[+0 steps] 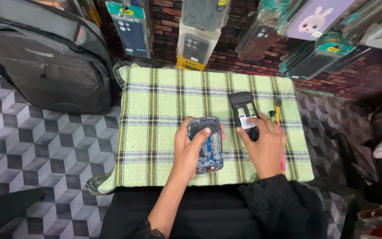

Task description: The person is repairing a disassembled mobile phone. They use a screwdriver to remove screws from the phone's internal components and a brush to clean the circuit board. The person handles the phone's battery and casing, placing them on the table.

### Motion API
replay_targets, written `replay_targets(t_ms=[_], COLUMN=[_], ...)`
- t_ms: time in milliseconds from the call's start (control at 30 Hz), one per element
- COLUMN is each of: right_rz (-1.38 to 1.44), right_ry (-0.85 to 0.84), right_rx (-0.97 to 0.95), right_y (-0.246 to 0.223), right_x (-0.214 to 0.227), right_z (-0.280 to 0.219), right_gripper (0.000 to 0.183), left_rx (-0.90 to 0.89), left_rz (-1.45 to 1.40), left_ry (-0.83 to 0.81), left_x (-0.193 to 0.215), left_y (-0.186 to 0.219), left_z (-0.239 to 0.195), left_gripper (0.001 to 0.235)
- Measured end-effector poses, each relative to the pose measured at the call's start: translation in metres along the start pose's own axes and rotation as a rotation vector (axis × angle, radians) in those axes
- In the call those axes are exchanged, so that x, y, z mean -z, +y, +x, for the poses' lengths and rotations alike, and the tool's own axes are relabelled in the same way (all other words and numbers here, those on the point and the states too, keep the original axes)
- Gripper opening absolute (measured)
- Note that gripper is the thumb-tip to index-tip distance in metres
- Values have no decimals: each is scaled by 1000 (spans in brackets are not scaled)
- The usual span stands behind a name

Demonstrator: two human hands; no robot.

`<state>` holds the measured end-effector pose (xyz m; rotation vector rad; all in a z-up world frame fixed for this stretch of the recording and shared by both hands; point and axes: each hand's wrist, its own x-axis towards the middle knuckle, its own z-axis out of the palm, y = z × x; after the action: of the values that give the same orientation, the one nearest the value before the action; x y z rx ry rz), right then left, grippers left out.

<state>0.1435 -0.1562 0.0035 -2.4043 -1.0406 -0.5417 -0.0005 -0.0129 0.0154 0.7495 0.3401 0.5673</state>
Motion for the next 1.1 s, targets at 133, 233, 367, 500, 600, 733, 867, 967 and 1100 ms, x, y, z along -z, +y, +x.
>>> replay_targets(t_ms=[133,233,367,500,600,733,867,967,1100], right_rz=[234,278,295,155,99,222,856,1162,1197], right_ry=[68,86,-4,-140,-216,-253,-217,-203,-146], right_rx=[-147,-321,-415,-486,-417,-486,-699,-588,-387], right_y=[21,44,70,77,77,76,70,54,12], right_x=[12,25,38,35,27,28,32,28,10], right_z=[0,2,5,2,0,0,6,8,-7], right_gripper=[22,19,21,29,42,44,70,90,89], left_rx=[-40,-62,-106,-137,-230,-277,-222,-193,-157], left_rz=[-24,-74,-82,-182,-165,-153,-172,-154,-116], left_ry=[128,209,272,361,389,535,590,511,516], left_x=[8,19,27,34,47,71,78,80,80], left_y=[18,36,47,51,56,69,69,66,65], left_z=[7,11,9,10,9,6,7,8,8], left_gripper=[27,32,29,26,24,21,20,20,20])
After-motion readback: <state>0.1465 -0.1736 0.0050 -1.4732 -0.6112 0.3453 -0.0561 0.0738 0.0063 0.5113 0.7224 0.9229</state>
